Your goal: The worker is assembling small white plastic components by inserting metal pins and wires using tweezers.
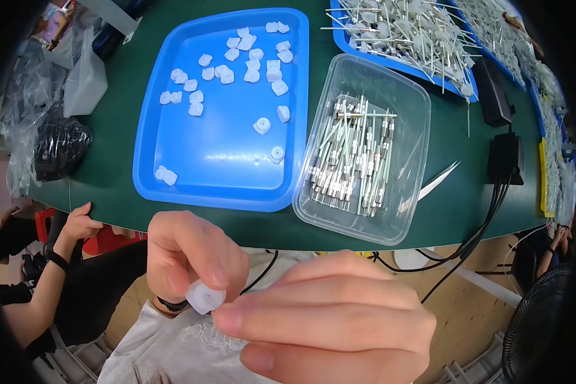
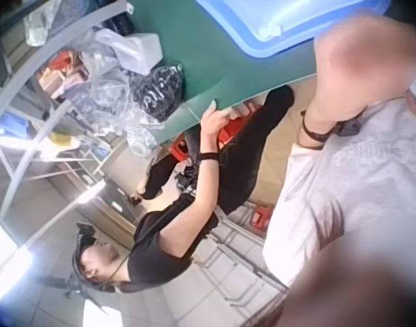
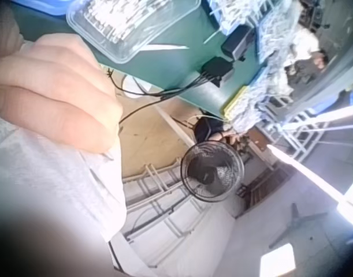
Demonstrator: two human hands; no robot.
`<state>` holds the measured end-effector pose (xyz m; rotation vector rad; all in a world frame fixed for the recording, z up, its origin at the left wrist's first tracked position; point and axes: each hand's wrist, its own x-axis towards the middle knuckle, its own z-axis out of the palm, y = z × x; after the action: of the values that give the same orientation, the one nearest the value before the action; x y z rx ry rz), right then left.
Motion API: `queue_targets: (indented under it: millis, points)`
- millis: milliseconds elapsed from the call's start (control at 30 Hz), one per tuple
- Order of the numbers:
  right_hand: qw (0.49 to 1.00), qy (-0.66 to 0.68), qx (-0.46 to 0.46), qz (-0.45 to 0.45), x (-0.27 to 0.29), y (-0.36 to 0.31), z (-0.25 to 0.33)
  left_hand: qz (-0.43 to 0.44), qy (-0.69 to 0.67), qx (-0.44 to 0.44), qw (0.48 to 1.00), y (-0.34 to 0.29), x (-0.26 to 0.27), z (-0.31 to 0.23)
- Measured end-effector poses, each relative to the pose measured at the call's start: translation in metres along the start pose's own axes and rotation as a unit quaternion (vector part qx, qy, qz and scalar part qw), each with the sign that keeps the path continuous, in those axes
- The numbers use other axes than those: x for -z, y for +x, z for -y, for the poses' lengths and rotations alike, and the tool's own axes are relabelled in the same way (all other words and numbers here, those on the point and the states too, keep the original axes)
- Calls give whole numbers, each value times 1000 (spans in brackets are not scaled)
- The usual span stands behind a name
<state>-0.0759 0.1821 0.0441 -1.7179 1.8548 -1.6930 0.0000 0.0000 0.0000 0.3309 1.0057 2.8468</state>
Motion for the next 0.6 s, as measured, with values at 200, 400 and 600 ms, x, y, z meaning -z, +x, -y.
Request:
queue_targets:
  millis: [200, 400, 600]
  points:
    - [999, -10, 28, -15, 1, -5, -5, 4, 51, -32, 998, 5, -2, 1]
    - [999, -14, 34, -24, -1, -6, -9, 56, 120, -28, 991, 6, 10, 1]
    - [999, -26, 27, -2, 3, -4, -7, 21, 134, -72, 988, 9, 6, 8]
